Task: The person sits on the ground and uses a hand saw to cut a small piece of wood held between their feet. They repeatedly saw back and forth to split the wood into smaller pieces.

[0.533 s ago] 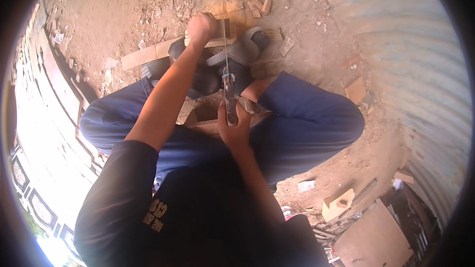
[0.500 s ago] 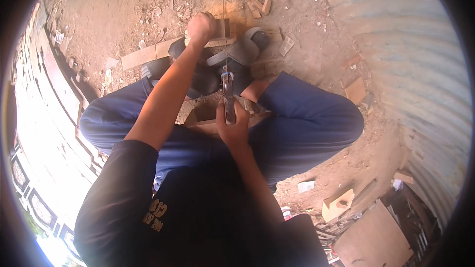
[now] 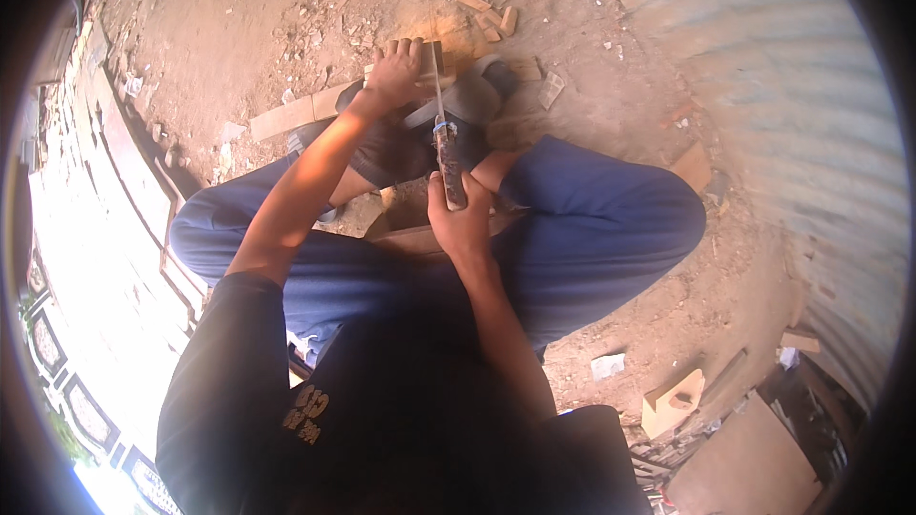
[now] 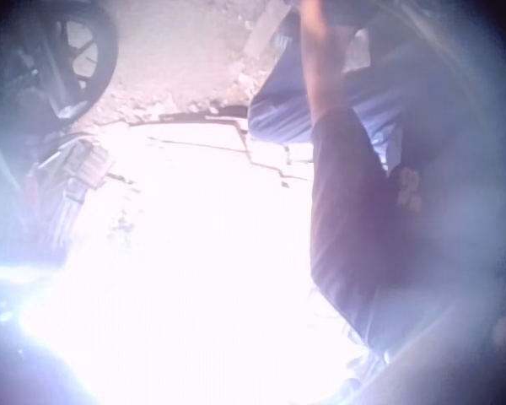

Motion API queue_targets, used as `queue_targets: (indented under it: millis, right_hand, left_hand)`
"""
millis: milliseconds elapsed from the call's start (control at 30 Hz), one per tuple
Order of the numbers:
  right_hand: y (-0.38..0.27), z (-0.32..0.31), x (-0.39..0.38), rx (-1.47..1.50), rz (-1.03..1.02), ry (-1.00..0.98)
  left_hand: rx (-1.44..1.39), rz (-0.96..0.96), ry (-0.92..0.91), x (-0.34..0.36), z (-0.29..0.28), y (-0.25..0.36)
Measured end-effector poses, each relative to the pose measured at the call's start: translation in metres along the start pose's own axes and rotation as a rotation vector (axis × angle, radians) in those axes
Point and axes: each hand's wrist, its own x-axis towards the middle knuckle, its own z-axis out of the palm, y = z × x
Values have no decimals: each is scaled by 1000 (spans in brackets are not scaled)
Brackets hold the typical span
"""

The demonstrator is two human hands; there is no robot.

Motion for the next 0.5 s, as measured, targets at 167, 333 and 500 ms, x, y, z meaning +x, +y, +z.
queue_targets:
  millis: [167, 333, 500]
  right_hand:
    - [-4, -7, -4, -8, 24, -26]
    - [-2, -21, -45, -174, -40, 40]
    - [-53, -33, -54, -100, 44, 30]
  left_hand:
    - [-72, 1, 38, 10, -3, 1]
    - [-43, -18, -4, 18, 3, -3]
    - [-32, 78, -104, 22, -10, -10]
